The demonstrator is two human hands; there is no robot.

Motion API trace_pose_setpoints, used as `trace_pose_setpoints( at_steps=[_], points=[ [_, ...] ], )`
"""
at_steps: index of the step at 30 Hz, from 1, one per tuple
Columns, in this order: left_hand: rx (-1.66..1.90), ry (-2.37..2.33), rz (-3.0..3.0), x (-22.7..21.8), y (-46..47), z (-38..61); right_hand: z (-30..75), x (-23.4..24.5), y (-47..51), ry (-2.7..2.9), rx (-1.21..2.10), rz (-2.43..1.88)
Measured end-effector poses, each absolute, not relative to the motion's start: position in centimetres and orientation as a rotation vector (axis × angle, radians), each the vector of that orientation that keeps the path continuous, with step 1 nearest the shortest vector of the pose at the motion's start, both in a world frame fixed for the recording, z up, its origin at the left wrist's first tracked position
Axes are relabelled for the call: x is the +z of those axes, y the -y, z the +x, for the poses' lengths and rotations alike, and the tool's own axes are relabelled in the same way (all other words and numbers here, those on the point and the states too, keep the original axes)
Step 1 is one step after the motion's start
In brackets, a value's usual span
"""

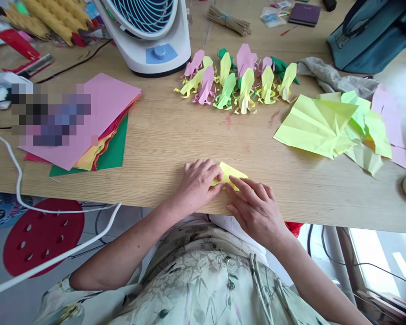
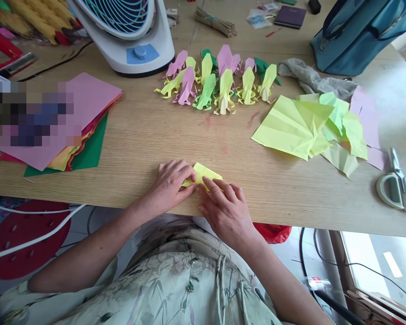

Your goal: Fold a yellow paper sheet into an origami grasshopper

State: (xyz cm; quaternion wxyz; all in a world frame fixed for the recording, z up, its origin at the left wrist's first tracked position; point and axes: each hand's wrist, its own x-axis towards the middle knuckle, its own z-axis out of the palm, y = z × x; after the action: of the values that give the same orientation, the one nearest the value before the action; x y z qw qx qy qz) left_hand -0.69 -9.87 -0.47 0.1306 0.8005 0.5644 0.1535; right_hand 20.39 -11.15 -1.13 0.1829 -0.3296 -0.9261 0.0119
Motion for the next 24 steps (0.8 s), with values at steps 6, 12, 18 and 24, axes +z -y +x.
trace_pose_setpoints(
  at_steps=[6, 12, 18, 24],
  points=[
    [0.457, -1.638, 2.328, -0.5, 9.9, -0.8, 20.6, -1.5, 11.8, 2.601, -0.021, -1.128],
    [0.449, -1.671, 2.326, -0.3, 9.9, -0.4, 21.1, -1.7, 12.3, 2.545, -0.039, -1.282],
    [0.477, -1.865, 2.265, -0.5, 9.9, 1.4, 21.1, -1.6, 12.2, 2.57, -0.045, -1.268],
    [0.479, -1.884, 2.264, -0.7, 9.8, 1.5, 20.7, -1.4, 11.8, 2.595, 0.062, -1.213]
  ],
)
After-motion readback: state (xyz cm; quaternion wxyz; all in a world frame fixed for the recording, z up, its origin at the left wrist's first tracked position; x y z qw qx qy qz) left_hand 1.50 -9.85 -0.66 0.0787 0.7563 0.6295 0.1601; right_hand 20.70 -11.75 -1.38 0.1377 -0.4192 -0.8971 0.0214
